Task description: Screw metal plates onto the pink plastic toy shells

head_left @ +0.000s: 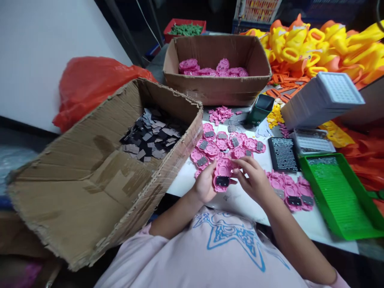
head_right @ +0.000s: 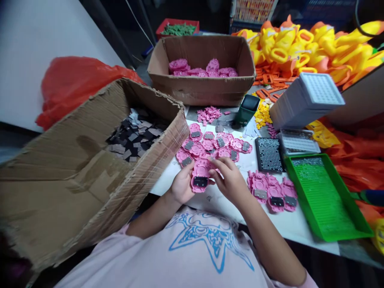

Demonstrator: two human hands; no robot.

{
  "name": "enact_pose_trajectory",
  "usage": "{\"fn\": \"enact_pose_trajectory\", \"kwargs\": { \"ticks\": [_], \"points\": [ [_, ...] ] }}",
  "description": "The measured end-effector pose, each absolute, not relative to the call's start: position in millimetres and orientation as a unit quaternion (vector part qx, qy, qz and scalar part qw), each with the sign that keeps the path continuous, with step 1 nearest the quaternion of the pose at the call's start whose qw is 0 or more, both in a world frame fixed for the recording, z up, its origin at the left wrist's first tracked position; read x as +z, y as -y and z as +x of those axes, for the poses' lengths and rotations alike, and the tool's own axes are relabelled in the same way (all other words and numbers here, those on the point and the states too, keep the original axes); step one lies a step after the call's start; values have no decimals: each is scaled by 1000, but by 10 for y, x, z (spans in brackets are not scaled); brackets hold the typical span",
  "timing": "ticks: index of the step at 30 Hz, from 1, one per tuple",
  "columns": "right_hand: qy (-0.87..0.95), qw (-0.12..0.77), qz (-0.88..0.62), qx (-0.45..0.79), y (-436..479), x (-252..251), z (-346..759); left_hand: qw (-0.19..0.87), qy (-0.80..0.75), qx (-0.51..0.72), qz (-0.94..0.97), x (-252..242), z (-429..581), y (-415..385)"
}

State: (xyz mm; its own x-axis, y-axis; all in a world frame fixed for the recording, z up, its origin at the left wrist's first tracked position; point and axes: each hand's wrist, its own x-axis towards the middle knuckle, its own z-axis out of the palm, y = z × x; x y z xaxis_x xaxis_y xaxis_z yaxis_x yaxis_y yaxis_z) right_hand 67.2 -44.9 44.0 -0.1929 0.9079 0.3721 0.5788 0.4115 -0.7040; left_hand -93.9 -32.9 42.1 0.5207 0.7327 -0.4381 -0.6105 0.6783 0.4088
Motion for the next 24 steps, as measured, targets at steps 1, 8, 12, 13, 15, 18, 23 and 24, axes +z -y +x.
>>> {"fn": "enact_pose_trajectory", "kwargs": {
  "ticks": [1,8,12,13,15,18,23,24],
  "points": [
    [748,394,-501,186,474,424,704,869,-290,385,105,417,-914,339],
    [762,423,-486,63,565,464,844,880,-290,358,114,424,-802,346],
    [760,440,-478,29,578,482,825,880,-299,349,117,452,-759,352],
    [760,440,-478,24,579,477,813,882,-298,346,115,463,-747,357],
    [765,434,-476,13,581,460,789,881,-296,354,108,491,-722,369],
    [780,413,-471,-9,584,432,768,871,-292,383,96,532,-693,377],
    [789,398,-464,-50,603,402,767,875,-287,380,84,543,-685,367],
    [790,399,-463,-54,613,400,767,876,-287,377,88,539,-687,366]
  ]
}}
